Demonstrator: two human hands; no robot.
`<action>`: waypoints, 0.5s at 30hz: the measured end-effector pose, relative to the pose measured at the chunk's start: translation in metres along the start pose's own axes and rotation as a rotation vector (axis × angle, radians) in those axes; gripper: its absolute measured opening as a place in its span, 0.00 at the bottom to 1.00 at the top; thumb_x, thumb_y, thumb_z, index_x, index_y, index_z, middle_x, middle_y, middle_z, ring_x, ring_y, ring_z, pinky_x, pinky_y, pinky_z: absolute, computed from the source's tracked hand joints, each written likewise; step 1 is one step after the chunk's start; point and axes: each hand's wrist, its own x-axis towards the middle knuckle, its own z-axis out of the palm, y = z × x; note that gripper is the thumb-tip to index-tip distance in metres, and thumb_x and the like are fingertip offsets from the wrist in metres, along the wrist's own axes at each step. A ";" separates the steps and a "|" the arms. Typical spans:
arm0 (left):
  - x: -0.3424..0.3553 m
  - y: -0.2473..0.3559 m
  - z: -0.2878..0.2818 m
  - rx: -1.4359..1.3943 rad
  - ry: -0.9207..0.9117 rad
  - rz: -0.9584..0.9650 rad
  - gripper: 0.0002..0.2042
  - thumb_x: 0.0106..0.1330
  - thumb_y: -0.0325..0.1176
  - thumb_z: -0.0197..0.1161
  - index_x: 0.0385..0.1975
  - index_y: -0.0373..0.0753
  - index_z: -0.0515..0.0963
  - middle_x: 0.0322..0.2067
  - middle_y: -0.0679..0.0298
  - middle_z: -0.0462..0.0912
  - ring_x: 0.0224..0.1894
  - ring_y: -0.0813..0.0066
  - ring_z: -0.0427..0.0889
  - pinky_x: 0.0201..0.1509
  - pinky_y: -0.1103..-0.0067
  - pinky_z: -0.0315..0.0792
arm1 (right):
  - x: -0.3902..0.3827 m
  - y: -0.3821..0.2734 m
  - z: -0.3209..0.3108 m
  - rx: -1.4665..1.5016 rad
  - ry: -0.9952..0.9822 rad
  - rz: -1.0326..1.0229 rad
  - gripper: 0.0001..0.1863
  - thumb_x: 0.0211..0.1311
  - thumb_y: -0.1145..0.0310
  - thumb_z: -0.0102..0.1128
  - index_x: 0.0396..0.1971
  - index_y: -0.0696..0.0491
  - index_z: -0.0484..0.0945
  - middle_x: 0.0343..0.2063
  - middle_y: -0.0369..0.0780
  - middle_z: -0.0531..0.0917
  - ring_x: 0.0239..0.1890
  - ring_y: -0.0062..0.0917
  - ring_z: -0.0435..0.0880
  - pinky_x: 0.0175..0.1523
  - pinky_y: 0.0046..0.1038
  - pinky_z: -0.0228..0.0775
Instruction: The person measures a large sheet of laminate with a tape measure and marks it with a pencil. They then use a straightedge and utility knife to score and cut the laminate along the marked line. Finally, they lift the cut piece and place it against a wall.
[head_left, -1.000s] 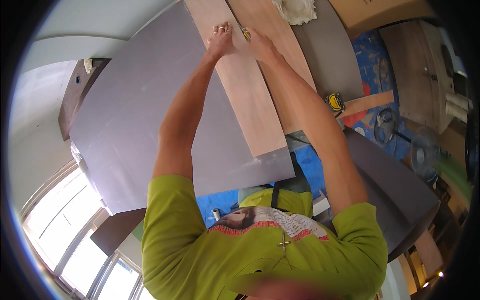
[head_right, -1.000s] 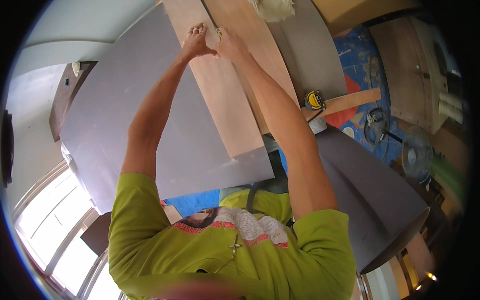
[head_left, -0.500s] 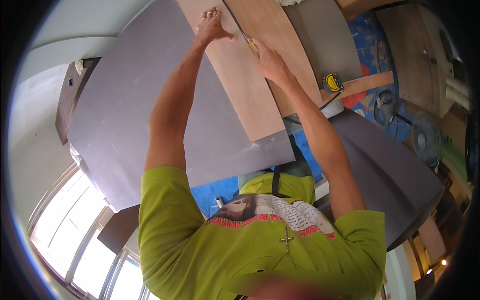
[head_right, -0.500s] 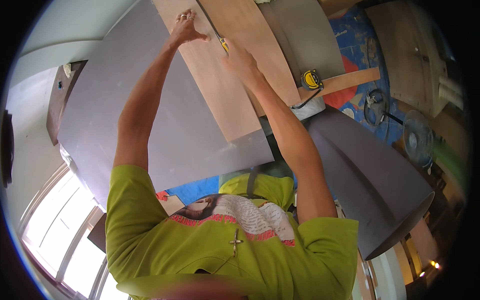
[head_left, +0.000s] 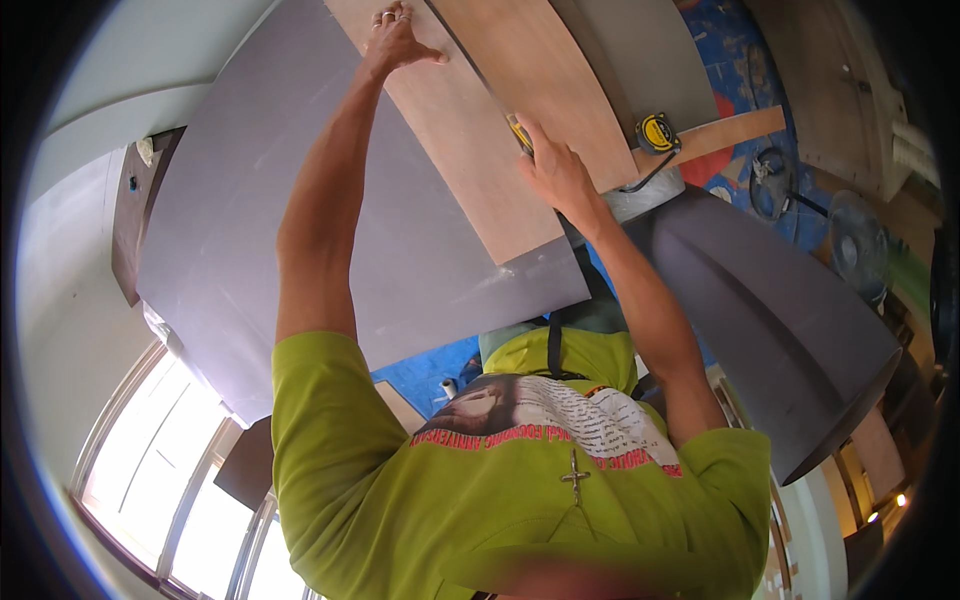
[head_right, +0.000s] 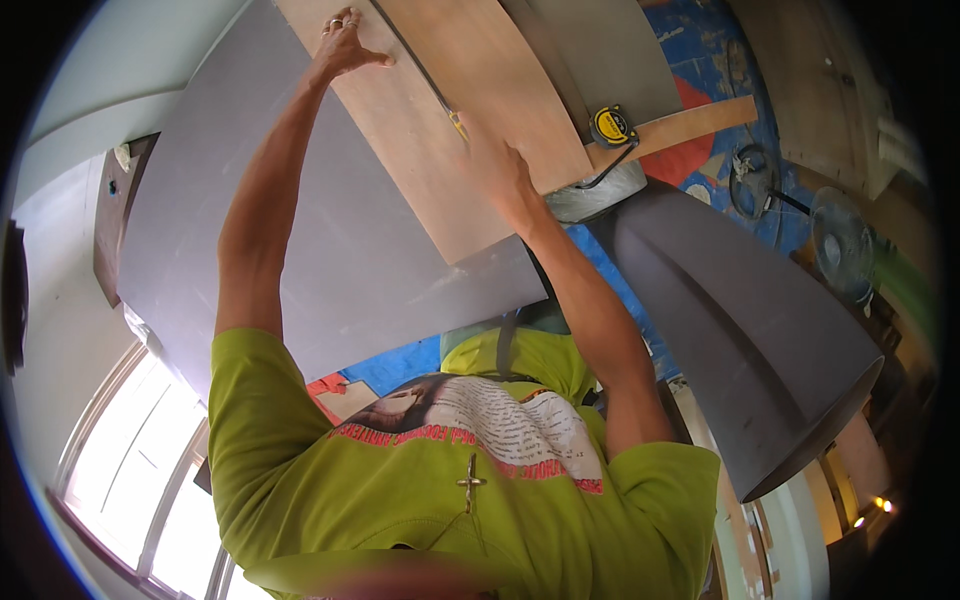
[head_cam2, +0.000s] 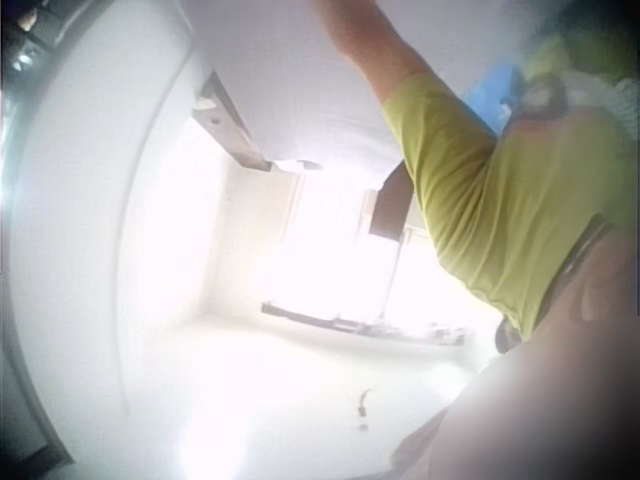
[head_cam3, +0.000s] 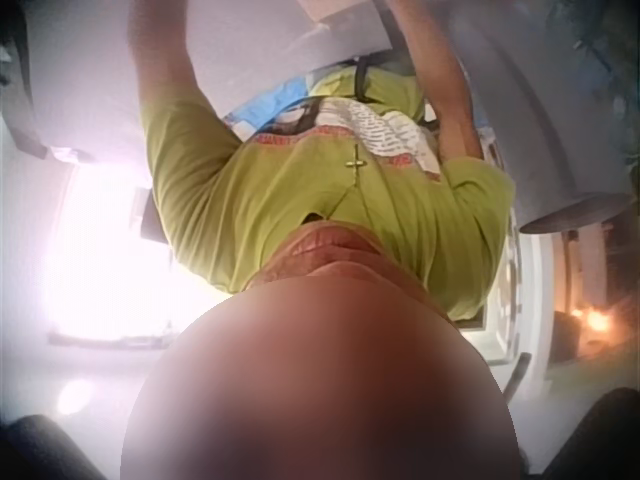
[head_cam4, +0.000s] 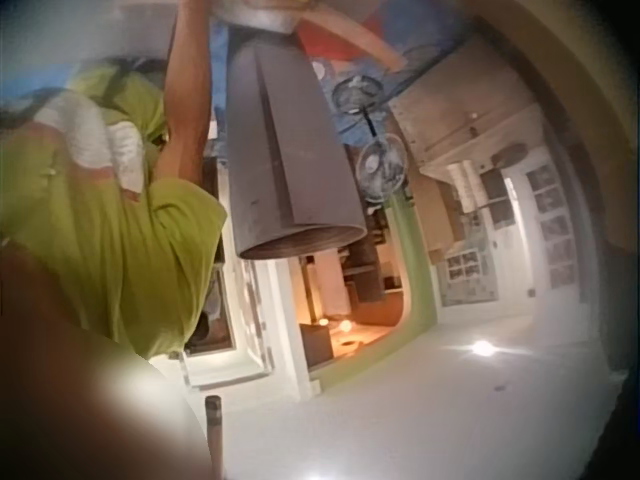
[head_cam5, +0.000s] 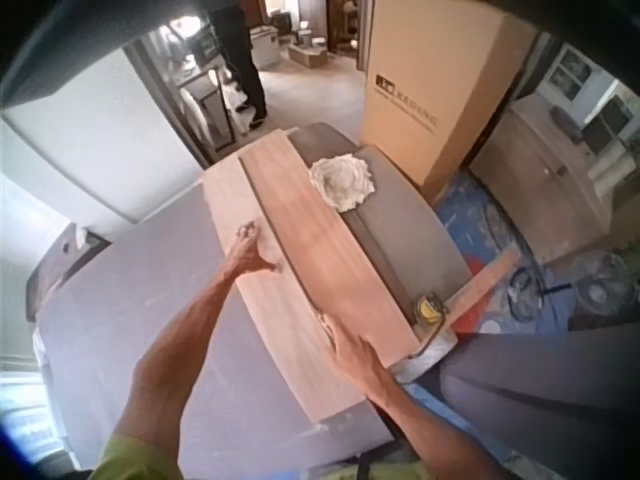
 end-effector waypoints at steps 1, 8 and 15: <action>0.000 -0.001 0.000 -0.002 -0.005 0.001 0.73 0.29 0.59 0.87 0.74 0.25 0.50 0.73 0.33 0.52 0.76 0.37 0.49 0.80 0.58 0.51 | -0.006 0.002 0.001 -0.006 0.002 0.001 0.32 0.64 0.68 0.55 0.70 0.47 0.62 0.35 0.61 0.83 0.41 0.61 0.82 0.48 0.55 0.74; 0.001 -0.010 0.003 0.021 0.011 0.036 0.74 0.29 0.58 0.87 0.75 0.27 0.46 0.73 0.33 0.51 0.76 0.36 0.48 0.80 0.58 0.52 | -0.046 0.017 0.003 0.022 -0.024 0.052 0.34 0.64 0.70 0.55 0.71 0.46 0.61 0.31 0.60 0.83 0.38 0.60 0.82 0.45 0.56 0.73; 0.000 -0.011 0.004 -0.020 0.011 0.034 0.74 0.29 0.58 0.88 0.76 0.29 0.46 0.73 0.34 0.50 0.76 0.36 0.48 0.79 0.57 0.53 | -0.077 0.020 -0.004 0.021 -0.033 0.054 0.35 0.65 0.71 0.55 0.72 0.45 0.59 0.29 0.59 0.83 0.36 0.61 0.82 0.43 0.56 0.72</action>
